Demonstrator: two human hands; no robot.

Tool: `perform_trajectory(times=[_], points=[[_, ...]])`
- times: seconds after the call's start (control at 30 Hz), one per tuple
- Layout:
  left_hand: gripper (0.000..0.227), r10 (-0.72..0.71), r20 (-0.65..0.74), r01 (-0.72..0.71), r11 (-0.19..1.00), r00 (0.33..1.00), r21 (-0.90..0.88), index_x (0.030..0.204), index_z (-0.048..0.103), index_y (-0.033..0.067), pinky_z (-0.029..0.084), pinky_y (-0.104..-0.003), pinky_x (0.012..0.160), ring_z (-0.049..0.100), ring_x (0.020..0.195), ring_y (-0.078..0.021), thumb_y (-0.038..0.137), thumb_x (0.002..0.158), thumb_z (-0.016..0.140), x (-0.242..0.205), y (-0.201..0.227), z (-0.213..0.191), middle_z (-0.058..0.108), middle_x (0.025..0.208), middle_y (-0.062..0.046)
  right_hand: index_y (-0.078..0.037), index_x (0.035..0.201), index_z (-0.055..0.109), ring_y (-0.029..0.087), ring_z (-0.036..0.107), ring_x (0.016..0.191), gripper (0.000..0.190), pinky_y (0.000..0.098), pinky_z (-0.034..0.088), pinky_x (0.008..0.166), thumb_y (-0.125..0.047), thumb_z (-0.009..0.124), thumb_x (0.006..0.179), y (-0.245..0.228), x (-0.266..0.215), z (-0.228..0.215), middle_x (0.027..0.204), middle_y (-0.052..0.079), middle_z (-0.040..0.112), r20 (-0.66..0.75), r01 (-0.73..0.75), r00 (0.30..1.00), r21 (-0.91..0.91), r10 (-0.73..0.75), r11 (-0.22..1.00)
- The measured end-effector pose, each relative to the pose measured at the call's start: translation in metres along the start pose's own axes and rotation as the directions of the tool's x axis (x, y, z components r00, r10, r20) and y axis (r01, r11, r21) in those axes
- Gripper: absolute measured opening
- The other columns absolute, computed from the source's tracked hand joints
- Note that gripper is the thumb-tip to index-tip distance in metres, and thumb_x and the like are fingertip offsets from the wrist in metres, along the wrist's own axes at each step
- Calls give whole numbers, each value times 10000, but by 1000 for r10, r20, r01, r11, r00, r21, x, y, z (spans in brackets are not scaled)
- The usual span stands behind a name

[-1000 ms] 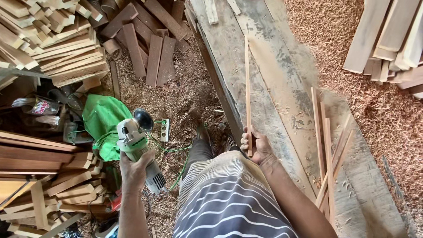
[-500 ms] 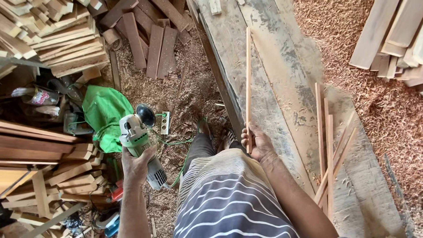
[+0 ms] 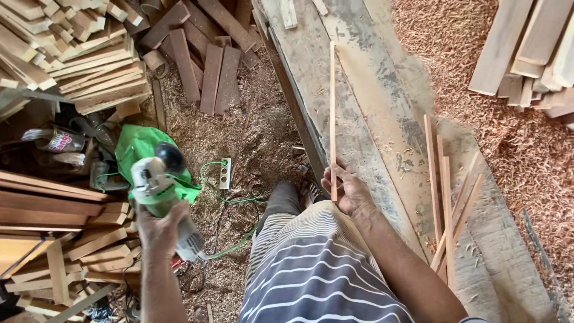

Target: The person sands thin wood strips using a handheld power grinder. They hold the strips against a surface on the floor while moving the grinder along the edges and sides of the wood.

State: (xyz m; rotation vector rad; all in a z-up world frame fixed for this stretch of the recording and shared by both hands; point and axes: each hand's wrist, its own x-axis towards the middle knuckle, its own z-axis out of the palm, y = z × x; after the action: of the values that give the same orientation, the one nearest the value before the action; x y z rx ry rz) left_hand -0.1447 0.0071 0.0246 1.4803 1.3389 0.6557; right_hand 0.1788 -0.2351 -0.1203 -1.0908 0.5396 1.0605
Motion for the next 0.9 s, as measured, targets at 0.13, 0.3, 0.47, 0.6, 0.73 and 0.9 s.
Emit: perform_trajectory(times=[0.13, 0.3, 0.47, 0.6, 0.73, 0.9], points=[[613, 99, -35, -96, 992, 994, 87, 1261, 548, 117, 543, -384, 830, 650, 854, -157, 102, 751, 887, 5, 12, -17, 677, 973, -58, -165, 1221, 685, 188, 747, 869, 300, 368, 678, 751, -178, 771, 934, 2, 7, -1, 953, 110, 721, -3, 6, 1000, -14, -6, 1000], [672, 133, -41, -126, 983, 990, 136, 1279, 503, 97, 529, -427, 884, 647, 909, -214, 99, 737, 901, 9, 14, -42, 668, 1022, -108, -184, 1195, 690, 184, 749, 860, 286, 367, 682, 742, -181, 781, 924, 12, 17, -8, 940, 100, 722, -1, -7, 1000, -17, 7, 1000], [833, -97, -12, 97, 973, 995, 210, 1472, 370, 79, 598, -459, 765, 604, 886, -261, 97, 745, 777, 4, 32, -47, 556, 1084, -110, -183, 1205, 709, 140, 675, 804, 331, 339, 625, 667, -96, 757, 890, 1, -13, 16, 868, 21, 661, -42, -47, 998, 14, 48, 999], [816, -191, -35, 194, 970, 981, 145, 1456, 420, 124, 591, -469, 782, 619, 890, -245, 93, 731, 793, -5, 14, -43, 587, 1111, -74, -142, 1228, 675, 181, 691, 790, 308, 370, 633, 633, -91, 710, 927, 15, 3, -2, 854, 95, 686, -17, -82, 996, 51, 83, 995], [829, -215, 0, 214, 975, 977, 54, 1428, 462, 130, 577, -429, 838, 639, 914, -226, 151, 677, 813, -5, -5, -29, 640, 1115, -67, -211, 1474, 586, 178, 645, 775, 523, 248, 528, 538, -119, 622, 961, 1, -17, 9, 910, 109, 643, 46, -40, 998, -38, 42, 998], [780, -253, 48, 246, 962, 966, 116, 1389, 474, 117, 580, -442, 805, 642, 882, -255, 175, 691, 817, 13, 3, -4, 628, 1064, -94, -172, 1364, 621, 177, 647, 754, 385, 274, 512, 514, -129, 599, 982, -2, -10, -1, 906, 99, 681, -12, -55, 998, -64, 55, 996]])
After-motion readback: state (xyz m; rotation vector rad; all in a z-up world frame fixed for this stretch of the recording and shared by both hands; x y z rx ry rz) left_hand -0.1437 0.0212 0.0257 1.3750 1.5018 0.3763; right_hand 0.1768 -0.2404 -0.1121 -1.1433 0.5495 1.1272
